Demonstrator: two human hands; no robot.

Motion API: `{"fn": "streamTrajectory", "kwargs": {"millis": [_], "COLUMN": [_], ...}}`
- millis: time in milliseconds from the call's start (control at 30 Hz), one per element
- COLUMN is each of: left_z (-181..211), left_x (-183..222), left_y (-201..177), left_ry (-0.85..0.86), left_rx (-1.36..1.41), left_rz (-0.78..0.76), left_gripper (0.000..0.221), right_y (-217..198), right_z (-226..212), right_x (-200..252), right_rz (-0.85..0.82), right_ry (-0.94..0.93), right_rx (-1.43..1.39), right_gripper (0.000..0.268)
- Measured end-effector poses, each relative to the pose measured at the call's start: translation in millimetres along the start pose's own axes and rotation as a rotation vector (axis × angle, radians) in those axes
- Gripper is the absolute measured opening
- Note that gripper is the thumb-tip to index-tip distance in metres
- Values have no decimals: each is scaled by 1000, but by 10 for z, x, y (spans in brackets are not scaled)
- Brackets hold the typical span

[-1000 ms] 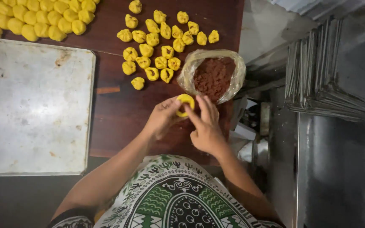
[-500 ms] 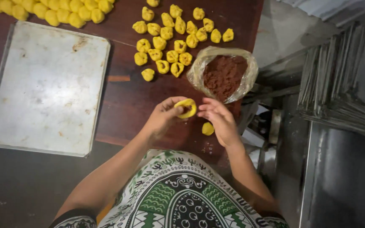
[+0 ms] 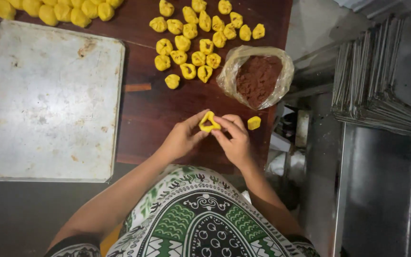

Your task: Filling dough balls with a brown paste and shaping them into buns on a work table.

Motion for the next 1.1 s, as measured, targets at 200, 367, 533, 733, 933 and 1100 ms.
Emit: {"fn": "streamTrajectory", "kwargs": {"millis": [200,367,533,733,933,1100], "left_z": [451,-109,76,-393,-18,-209], "left_x": [157,-85,135,62,-39,-100], "left_y": [-142,-681,-399,-731,-341,-533], "left_ry": [530,417,769,798,637,597], "left_rx": [-997,-1405,-1386,-1468,-1698,-1651], "left_rz": [138,189,63,172,238,153], "left_gripper": [34,20,62,40,36,30], "right_y": [257,937,991,897,343,-273], "right_z": [19,985,1237,934,877,1372], "right_x": [100,407,426,247,155,658], "right_rz": [82,37,-48,-90,-71,20], "right_ry": [10,457,293,-110,-53,116], "right_rx": [78,-559,-72,194,107,267], "right_gripper": [27,73,32,17,34,22]}}
Point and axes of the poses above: each hand's wrist, its own x-axis away from the middle knuckle, its own y-axis out of the palm, z = x × y, the point moved 7 cm from there along -x, towards the middle knuckle, and after that the axes turned 5 degrees about z, right-handed, at the moved point
